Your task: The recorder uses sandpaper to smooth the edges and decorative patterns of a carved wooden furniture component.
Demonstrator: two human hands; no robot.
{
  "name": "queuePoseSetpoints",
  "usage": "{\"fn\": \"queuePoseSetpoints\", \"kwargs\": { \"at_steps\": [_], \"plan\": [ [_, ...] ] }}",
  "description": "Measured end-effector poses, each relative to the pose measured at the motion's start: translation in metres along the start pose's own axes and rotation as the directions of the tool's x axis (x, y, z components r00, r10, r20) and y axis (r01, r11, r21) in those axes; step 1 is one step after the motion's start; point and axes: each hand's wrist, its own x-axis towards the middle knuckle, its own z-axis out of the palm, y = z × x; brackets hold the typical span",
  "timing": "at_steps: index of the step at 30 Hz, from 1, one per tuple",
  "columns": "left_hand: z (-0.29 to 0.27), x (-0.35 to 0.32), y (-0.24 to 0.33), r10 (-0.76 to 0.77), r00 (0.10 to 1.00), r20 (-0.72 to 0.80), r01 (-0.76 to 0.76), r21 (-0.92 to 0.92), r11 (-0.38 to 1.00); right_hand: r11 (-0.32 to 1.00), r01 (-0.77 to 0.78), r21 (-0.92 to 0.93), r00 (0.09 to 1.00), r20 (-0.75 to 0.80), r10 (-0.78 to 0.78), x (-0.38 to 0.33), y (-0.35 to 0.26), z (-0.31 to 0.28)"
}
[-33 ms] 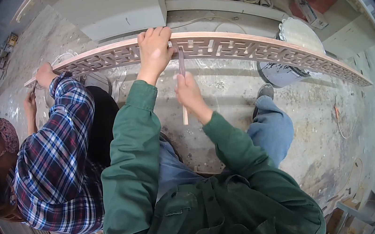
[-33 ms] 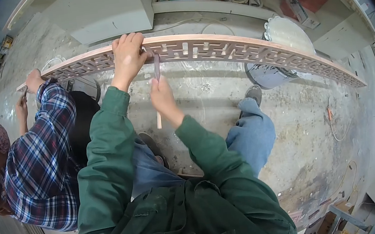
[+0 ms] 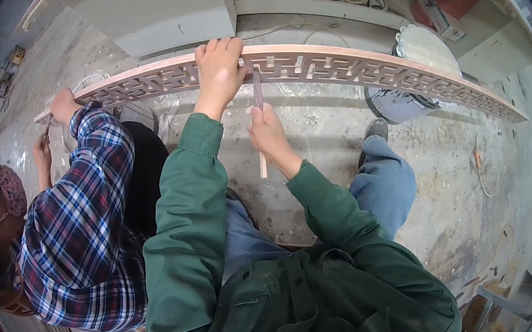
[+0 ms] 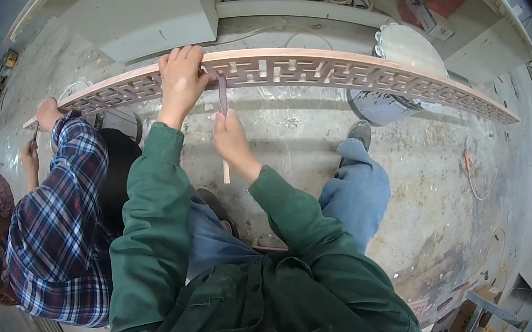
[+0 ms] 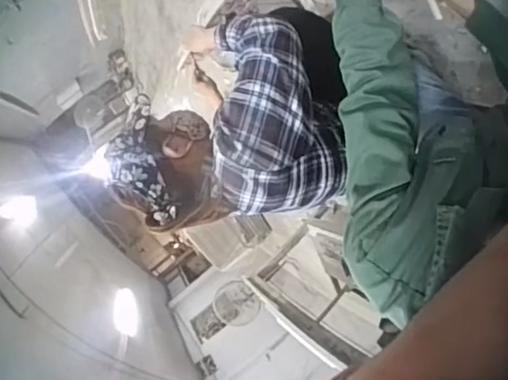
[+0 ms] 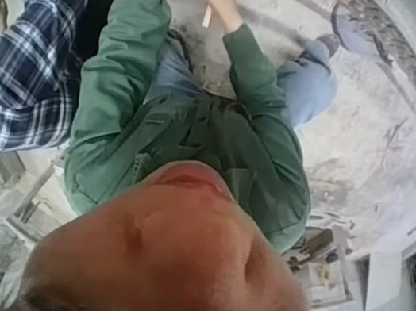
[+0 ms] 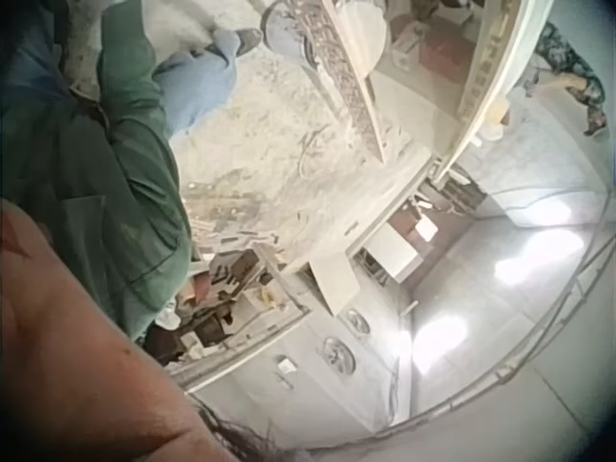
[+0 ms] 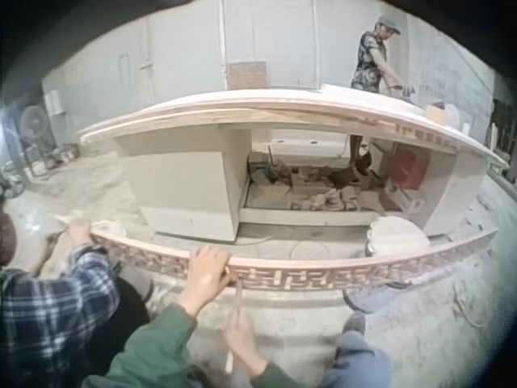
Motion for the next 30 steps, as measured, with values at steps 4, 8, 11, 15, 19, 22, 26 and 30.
{"fn": "queuePoseSetpoints", "kwargs": {
  "at_steps": [4, 8, 11, 15, 19, 22, 26, 30],
  "plan": [
    [0.001, 0.004, 0.009, 0.009, 1.0, -0.018, -0.01, -0.01, 1.0, 0.992, 0.094, -0.085, 0.995, -0.02, -0.096, 0.041, 0.002, -0.011],
    [-0.001, -0.002, 0.001, -0.016, 1.0, -0.004, 0.016, 0.0, 1.0, 0.96, -0.108, 0.26, 0.992, 0.095, 0.085, 0.011, -0.027, -0.006],
    [-0.002, -0.001, 0.001, -0.009, 1.0, 0.002, 0.009, 0.002, 1.0, 0.876, -0.192, 0.442, 0.979, 0.151, 0.138, -0.022, -0.033, -0.009],
    [-0.001, 0.002, 0.003, -0.001, 1.0, -0.013, 0.001, -0.002, 1.0, 0.878, -0.265, 0.398, 0.955, 0.234, 0.182, -0.008, -0.038, -0.02],
    [-0.003, 0.0, -0.002, -0.019, 1.0, -0.001, 0.019, -0.016, 1.0, 0.874, -0.338, 0.35, 0.933, 0.244, 0.264, -0.002, -0.066, -0.016],
    [-0.003, -0.001, -0.004, -0.041, 0.998, 0.053, 0.04, 0.022, 0.999, 0.924, -0.207, 0.321, 0.972, 0.176, 0.156, -0.045, -0.085, -0.002],
    [-0.002, 0.007, 0.003, -0.012, 1.0, 0.015, 0.012, 0.004, 1.0, 0.989, 0.147, 0.036, 0.989, -0.01, -0.146, 0.008, -0.036, 0.001],
    [-0.002, 0.005, -0.003, -0.018, 1.0, 0.015, 0.018, -0.008, 1.0, 0.983, -0.17, 0.07, 0.976, 0.146, 0.159, 0.026, -0.053, -0.006]
  ]
}}
